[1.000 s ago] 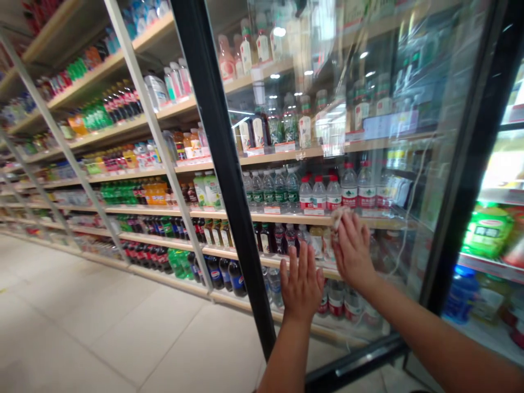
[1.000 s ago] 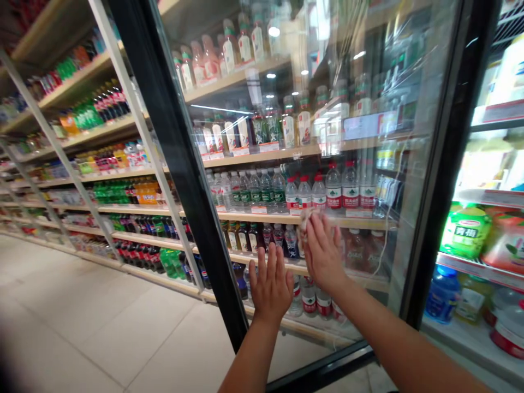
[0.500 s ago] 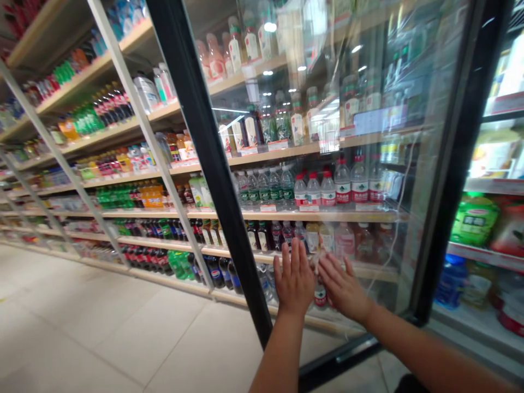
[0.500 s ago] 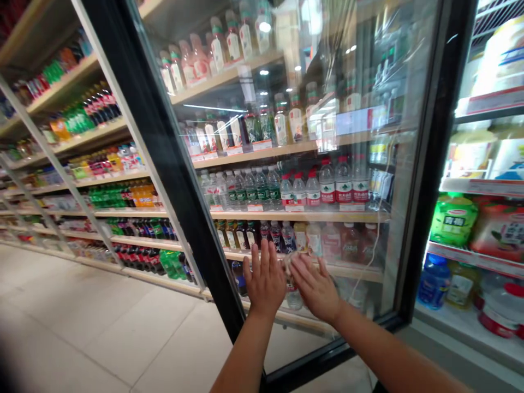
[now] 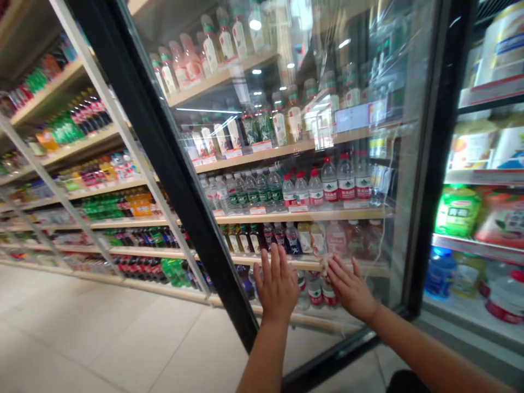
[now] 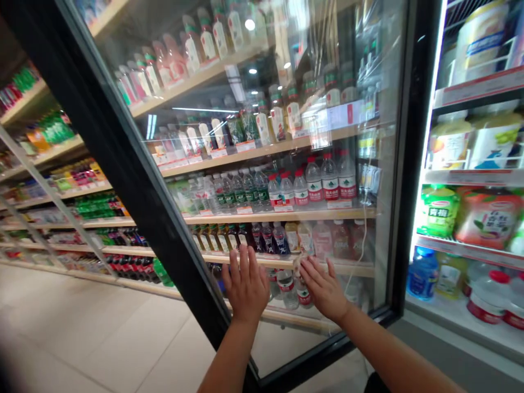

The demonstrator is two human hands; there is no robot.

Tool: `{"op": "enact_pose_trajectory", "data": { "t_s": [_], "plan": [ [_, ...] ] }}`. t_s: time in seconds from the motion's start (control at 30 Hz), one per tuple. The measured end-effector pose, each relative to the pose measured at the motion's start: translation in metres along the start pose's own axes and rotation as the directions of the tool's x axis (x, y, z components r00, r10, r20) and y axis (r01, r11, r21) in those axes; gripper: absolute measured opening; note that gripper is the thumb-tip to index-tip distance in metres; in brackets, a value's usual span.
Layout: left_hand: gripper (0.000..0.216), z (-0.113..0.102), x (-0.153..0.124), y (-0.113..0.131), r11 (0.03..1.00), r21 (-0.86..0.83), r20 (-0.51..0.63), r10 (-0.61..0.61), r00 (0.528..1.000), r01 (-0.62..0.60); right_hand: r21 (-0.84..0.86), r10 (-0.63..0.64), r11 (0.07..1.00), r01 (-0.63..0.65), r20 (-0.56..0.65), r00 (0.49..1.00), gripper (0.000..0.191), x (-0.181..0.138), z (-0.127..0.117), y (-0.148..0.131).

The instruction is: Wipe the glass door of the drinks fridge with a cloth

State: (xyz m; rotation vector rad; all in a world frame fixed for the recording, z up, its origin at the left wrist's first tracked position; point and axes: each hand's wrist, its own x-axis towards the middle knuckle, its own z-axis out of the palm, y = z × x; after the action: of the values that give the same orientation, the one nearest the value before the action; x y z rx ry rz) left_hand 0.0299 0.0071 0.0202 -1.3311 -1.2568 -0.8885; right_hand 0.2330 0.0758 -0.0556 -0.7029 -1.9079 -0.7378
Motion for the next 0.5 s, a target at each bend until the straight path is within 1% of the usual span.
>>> {"op": "enact_pose_trajectory", "data": {
  "t_s": [0.03, 0.1, 0.17, 0.2, 0.23, 0.27, 0.37, 0.4, 0.43, 0.47, 0.5],
  "plan": [
    [0.068, 0.000, 0.000, 0.000, 1.000, -0.001, -0.004, -0.001, 1.000, 0.001, 0.007, 0.032, 0.999, -0.032, -0.002, 0.999, 0.052, 0.006, -0.002, 0.007],
    [0.066, 0.001, 0.000, 0.000, 1.000, 0.004, -0.016, -0.002, 1.000, 0.002, 0.000, 0.140, 0.990, -0.140, -0.045, 0.989, 0.057, 0.028, -0.009, 0.025],
    [0.064, 0.002, 0.000, 0.000, 1.000, 0.005, -0.027, -0.007, 1.000, 0.008, -0.016, 0.256, 0.966, -0.260, -0.111, 0.960, 0.061, 0.046, -0.014, 0.043],
    [0.064, 0.003, 0.000, 0.000, 1.000, -0.001, -0.029, -0.009, 1.000, 0.009, -0.019, 0.295, 0.954, -0.301, -0.138, 0.945, 0.062, 0.047, -0.013, 0.049],
    [0.064, 0.003, 0.000, 0.000, 1.000, -0.007, -0.030, -0.013, 0.999, 0.012, -0.020, 0.314, 0.947, -0.320, -0.151, 0.937, 0.063, 0.041, -0.011, 0.052],
    [0.064, 0.003, -0.001, 0.000, 1.000, -0.012, -0.031, -0.019, 0.999, 0.019, -0.023, 0.316, 0.946, -0.323, -0.152, 0.937, 0.064, 0.029, -0.006, 0.052],
    [0.065, 0.004, -0.001, -0.001, 1.000, -0.002, -0.026, -0.014, 1.000, 0.014, -0.056, 0.272, 0.959, -0.279, -0.111, 0.956, 0.066, -0.025, 0.010, 0.047],
    [0.066, 0.004, -0.002, -0.002, 1.000, 0.007, -0.024, -0.007, 1.000, 0.007, -0.068, 0.249, 0.964, -0.256, -0.091, 0.964, 0.066, -0.039, 0.013, 0.048],
    [0.067, 0.004, -0.002, -0.002, 1.000, 0.016, -0.022, 0.002, 1.000, -0.002, -0.075, 0.234, 0.968, -0.240, -0.080, 0.969, 0.065, -0.046, 0.014, 0.051],
    [0.068, 0.004, -0.002, -0.002, 1.000, 0.024, -0.018, 0.012, 1.000, -0.012, -0.076, 0.246, 0.965, -0.252, -0.081, 0.966, 0.065, -0.046, 0.012, 0.057],
    [0.070, 0.004, -0.001, -0.002, 0.999, 0.031, -0.016, 0.016, 1.000, -0.016, -0.070, 0.278, 0.956, -0.285, -0.089, 0.956, 0.064, -0.039, 0.009, 0.066]
  ]
}}
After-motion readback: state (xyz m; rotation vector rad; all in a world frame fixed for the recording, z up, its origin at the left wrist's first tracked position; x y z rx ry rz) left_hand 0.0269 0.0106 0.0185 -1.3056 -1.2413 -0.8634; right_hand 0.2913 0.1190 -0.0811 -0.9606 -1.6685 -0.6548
